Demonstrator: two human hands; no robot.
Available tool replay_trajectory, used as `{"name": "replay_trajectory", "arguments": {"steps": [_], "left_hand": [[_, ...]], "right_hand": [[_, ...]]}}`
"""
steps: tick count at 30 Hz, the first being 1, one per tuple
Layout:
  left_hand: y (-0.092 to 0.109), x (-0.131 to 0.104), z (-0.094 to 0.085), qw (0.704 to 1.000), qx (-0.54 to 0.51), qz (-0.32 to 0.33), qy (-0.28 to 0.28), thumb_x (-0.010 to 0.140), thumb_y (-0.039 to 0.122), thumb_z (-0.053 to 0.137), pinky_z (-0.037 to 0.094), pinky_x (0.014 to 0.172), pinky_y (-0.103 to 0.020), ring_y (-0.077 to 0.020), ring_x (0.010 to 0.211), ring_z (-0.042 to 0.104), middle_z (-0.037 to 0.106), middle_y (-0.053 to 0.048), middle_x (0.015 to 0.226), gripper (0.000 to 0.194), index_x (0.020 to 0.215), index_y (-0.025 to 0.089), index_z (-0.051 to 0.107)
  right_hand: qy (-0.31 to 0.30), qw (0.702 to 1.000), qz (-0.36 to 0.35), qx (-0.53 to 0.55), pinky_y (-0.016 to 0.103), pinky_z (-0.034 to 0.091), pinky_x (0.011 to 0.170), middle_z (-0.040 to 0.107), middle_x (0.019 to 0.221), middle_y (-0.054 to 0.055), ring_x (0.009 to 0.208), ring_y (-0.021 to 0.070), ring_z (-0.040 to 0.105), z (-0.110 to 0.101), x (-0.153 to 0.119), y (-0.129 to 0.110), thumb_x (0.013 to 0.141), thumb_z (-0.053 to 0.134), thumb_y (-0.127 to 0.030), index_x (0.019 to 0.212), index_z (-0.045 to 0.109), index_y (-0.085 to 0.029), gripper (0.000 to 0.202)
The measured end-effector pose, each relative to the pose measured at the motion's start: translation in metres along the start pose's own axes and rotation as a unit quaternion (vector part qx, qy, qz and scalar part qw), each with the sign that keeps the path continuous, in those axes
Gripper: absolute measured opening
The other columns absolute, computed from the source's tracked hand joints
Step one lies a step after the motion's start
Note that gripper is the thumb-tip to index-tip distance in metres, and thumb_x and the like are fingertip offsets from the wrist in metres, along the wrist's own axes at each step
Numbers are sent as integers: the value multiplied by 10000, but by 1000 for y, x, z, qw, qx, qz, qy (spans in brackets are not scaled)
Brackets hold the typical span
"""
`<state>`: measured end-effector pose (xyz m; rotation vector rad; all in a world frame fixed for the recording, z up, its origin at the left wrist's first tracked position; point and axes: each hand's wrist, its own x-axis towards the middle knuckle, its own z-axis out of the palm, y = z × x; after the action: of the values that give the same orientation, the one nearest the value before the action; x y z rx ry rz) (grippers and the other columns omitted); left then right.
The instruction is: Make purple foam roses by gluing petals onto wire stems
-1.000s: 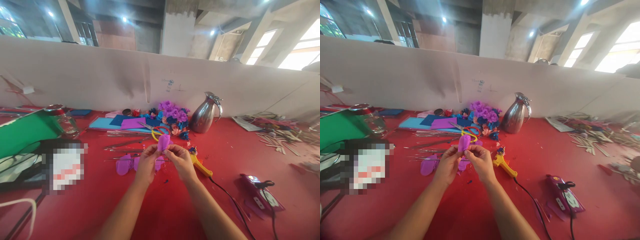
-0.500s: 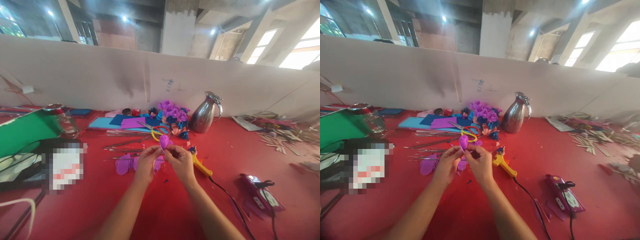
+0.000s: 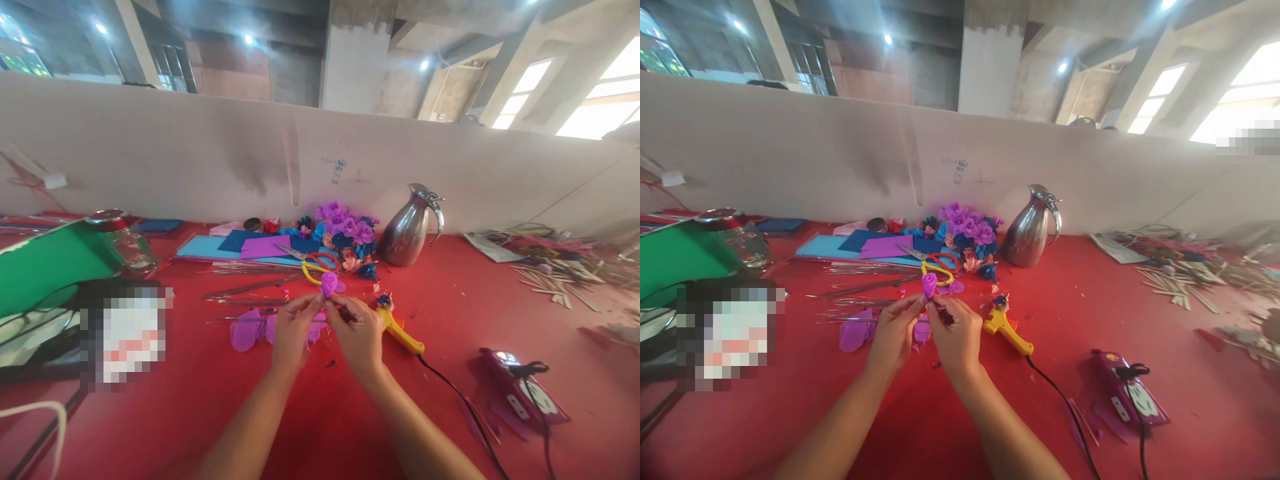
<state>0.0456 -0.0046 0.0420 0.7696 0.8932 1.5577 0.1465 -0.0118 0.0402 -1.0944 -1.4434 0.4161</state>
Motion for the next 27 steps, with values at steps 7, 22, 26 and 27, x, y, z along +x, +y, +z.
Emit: {"name": "replay_trajectory", "arguments": {"steps": [7,22,26,27], "left_hand": [[-5,-2,-5,992,115,44,3,672,382,740,470,788,-313,-216,800,651,727,-37,716,210,754,193,778],[0,-1,-7,990,137,24,-12,691,473,709,433,605,-240,-143,625,550,628,0,659,303,770,180,707],[-2,1,-8,998,43,-9,-55,710,455,708,416,616,-214,-105,620,504,559,29,648,292,719,178,618],[-2,1,-7,997,17,-19,-69,706,438,719,419,630,-215,-101,628,503,552,30,651,286,707,176,603]], "right_hand": [[15,999,-9,-27,218,508,538,716,699,19,552,125,618,1,0,0,797,613,-196,824,726,-183,117],[-24,998,-28,-44,259,520,601,734,871,70,619,143,644,8,-11,1,855,528,-210,1025,711,-185,252],[-57,992,77,83,220,446,483,669,744,21,511,99,536,3,-4,-4,816,595,-271,995,688,-179,221],[-70,983,107,129,215,440,481,642,722,9,518,96,524,1,-2,-5,805,618,-300,1001,678,-177,238]]}}
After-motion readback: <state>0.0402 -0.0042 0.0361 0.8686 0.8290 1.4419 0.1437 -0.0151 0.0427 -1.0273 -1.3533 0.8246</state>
